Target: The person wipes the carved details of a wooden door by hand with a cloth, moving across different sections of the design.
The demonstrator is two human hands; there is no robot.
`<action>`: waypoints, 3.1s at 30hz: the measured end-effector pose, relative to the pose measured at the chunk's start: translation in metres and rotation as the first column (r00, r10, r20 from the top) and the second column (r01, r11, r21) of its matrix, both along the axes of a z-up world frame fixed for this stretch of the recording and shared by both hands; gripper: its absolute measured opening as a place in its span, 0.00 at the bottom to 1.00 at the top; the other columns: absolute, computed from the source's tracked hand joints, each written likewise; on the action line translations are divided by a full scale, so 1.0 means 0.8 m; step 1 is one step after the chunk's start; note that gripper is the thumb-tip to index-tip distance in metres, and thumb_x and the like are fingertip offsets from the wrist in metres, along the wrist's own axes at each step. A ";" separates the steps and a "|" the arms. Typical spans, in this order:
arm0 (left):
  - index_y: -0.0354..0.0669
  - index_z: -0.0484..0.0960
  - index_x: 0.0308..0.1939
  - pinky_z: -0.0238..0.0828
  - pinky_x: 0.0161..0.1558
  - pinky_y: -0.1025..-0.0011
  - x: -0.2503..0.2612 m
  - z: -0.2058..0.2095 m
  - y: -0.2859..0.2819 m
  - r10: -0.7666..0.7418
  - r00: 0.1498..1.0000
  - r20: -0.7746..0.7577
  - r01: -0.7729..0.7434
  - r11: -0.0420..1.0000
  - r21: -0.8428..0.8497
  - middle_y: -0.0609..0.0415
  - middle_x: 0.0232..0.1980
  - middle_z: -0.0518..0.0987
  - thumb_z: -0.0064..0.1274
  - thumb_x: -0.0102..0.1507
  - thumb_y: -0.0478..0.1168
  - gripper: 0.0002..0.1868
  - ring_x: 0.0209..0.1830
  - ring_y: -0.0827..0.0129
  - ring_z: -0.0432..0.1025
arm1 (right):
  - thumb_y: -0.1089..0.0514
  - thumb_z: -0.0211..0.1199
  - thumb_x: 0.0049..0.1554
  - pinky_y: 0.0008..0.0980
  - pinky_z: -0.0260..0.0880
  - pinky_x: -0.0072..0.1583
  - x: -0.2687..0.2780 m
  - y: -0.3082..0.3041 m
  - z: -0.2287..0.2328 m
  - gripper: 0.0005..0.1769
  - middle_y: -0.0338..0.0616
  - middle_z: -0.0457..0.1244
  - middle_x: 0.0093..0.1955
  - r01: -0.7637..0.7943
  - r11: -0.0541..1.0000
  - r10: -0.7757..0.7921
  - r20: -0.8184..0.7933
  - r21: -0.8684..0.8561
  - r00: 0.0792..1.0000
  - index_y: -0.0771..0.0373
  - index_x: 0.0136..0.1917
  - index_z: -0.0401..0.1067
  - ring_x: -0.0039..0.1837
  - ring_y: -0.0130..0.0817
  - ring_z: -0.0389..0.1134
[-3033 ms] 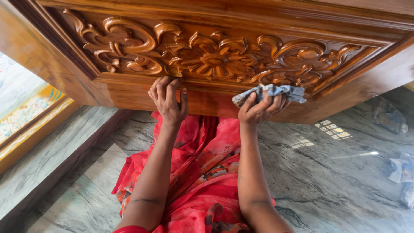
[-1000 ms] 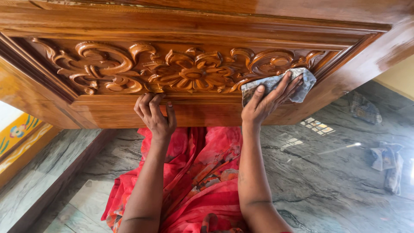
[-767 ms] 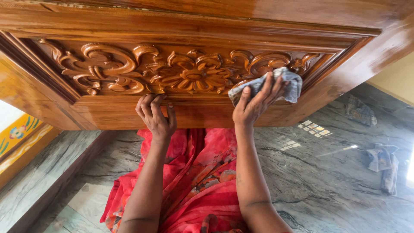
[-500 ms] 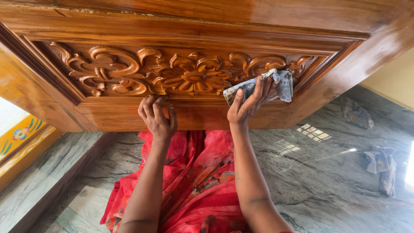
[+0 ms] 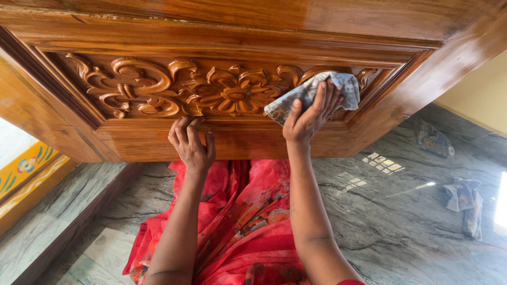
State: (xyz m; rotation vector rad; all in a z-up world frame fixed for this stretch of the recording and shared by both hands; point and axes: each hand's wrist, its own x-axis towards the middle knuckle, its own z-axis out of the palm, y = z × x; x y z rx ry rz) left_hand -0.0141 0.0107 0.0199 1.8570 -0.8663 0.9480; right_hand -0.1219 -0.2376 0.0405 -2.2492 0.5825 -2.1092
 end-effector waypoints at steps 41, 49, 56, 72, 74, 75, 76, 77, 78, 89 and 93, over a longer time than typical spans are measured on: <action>0.44 0.78 0.59 0.55 0.68 0.52 0.003 -0.004 0.003 0.031 0.999 0.008 -0.031 0.999 0.033 0.46 0.62 0.72 0.56 0.64 0.41 0.19 0.68 0.50 0.63 | 0.33 0.33 0.71 0.60 0.21 0.85 -0.005 -0.012 0.039 0.37 0.47 0.38 0.88 0.204 0.979 -0.200 -0.126 0.018 0.972 0.52 0.85 0.46 0.90 0.49 0.34; 0.42 0.78 0.59 0.55 0.70 0.51 0.003 -0.008 -0.004 0.032 0.999 0.013 -0.032 0.999 0.008 0.44 0.64 0.71 0.56 0.65 0.40 0.18 0.69 0.48 0.62 | 0.34 0.34 0.71 0.59 0.30 0.85 -0.018 0.000 -0.009 0.42 0.54 0.38 0.87 0.214 0.971 -0.198 -0.150 0.104 0.969 0.67 0.84 0.41 0.89 0.53 0.34; 0.41 0.78 0.60 0.55 0.69 0.52 0.000 -0.005 -0.001 0.025 1.000 0.011 -0.026 0.999 0.022 0.43 0.64 0.71 0.56 0.65 0.39 0.19 0.68 0.48 0.62 | 0.35 0.35 0.75 0.54 0.36 0.85 -0.035 -0.025 -0.009 0.42 0.58 0.34 0.88 0.062 0.980 -0.055 -0.044 0.187 0.998 0.69 0.86 0.38 0.89 0.51 0.34; 0.41 0.78 0.59 0.56 0.70 0.52 0.007 -0.013 -0.003 0.027 1.000 0.014 -0.027 0.999 0.024 0.43 0.63 0.71 0.57 0.65 0.39 0.18 0.68 0.48 0.62 | 0.38 0.44 0.73 0.51 0.47 0.80 -0.043 -0.020 0.028 0.39 0.56 0.43 0.84 0.207 0.961 -0.209 -0.006 0.182 0.978 0.66 0.83 0.46 0.82 0.54 0.47; 0.41 0.78 0.58 0.56 0.70 0.53 0.007 -0.013 -0.004 0.026 1.000 0.013 -0.027 0.999 0.019 0.44 0.63 0.71 0.57 0.66 0.39 0.17 0.68 0.49 0.62 | 0.37 0.41 0.73 0.52 0.44 0.81 -0.044 -0.017 0.006 0.40 0.59 0.40 0.85 0.178 0.969 -0.175 -0.033 0.174 0.984 0.67 0.84 0.43 0.85 0.55 0.44; 0.41 0.78 0.58 0.56 0.70 0.52 0.008 -0.013 -0.005 0.025 1.000 0.014 -0.025 1.000 0.018 0.43 0.63 0.71 0.57 0.65 0.39 0.18 0.68 0.48 0.62 | 0.36 0.39 0.73 0.52 0.42 0.82 -0.043 -0.017 -0.004 0.40 0.61 0.39 0.85 0.162 0.972 -0.156 -0.044 0.168 0.987 0.67 0.85 0.42 0.87 0.56 0.42; 0.41 0.78 0.58 0.56 0.69 0.52 0.008 -0.013 -0.005 0.024 1.000 0.015 -0.024 1.000 0.016 0.43 0.63 0.71 0.57 0.65 0.39 0.18 0.68 0.48 0.62 | 0.35 0.37 0.72 0.54 0.38 0.83 -0.043 -0.018 -0.012 0.42 0.60 0.38 0.86 0.183 0.965 -0.171 -0.076 0.189 0.982 0.67 0.85 0.40 0.87 0.56 0.40; 0.41 0.78 0.58 0.56 0.69 0.52 0.008 -0.013 -0.005 0.022 1.000 0.016 -0.022 1.000 0.015 0.43 0.63 0.71 0.56 0.64 0.39 0.18 0.68 0.48 0.62 | 0.34 0.35 0.72 0.56 0.34 0.85 -0.044 -0.018 -0.018 0.43 0.60 0.37 0.87 0.205 0.956 -0.186 -0.109 0.210 0.976 0.68 0.85 0.39 0.88 0.56 0.37; 0.41 0.78 0.58 0.56 0.69 0.52 0.007 -0.013 -0.005 0.024 1.000 0.012 -0.024 1.000 0.017 0.43 0.63 0.71 0.56 0.65 0.39 0.18 0.68 0.48 0.62 | 0.34 0.33 0.71 0.59 0.30 0.86 -0.045 -0.020 -0.021 0.44 0.60 0.36 0.87 0.228 0.946 -0.199 -0.142 0.229 0.970 0.68 0.85 0.37 0.89 0.56 0.35; 0.41 0.78 0.59 0.55 0.69 0.52 0.006 -0.010 -0.001 0.021 1.000 0.008 -0.021 1.000 0.014 0.44 0.63 0.71 0.57 0.64 0.40 0.19 0.68 0.49 0.62 | 0.27 0.24 0.69 0.48 0.16 0.85 -0.002 -0.032 0.074 0.45 0.40 0.27 0.89 0.195 0.955 -0.201 0.008 0.222 0.979 0.52 0.88 0.29 0.89 0.40 0.23; 0.42 0.78 0.59 0.55 0.69 0.52 0.006 -0.011 -0.002 0.029 1.000 0.010 -0.029 1.000 0.012 0.45 0.63 0.71 0.57 0.65 0.40 0.19 0.68 0.49 0.62 | 0.26 0.24 0.68 0.44 0.15 0.84 0.042 0.006 0.081 0.45 0.36 0.26 0.89 0.175 0.980 -0.177 0.010 0.090 0.984 0.50 0.88 0.29 0.89 0.34 0.21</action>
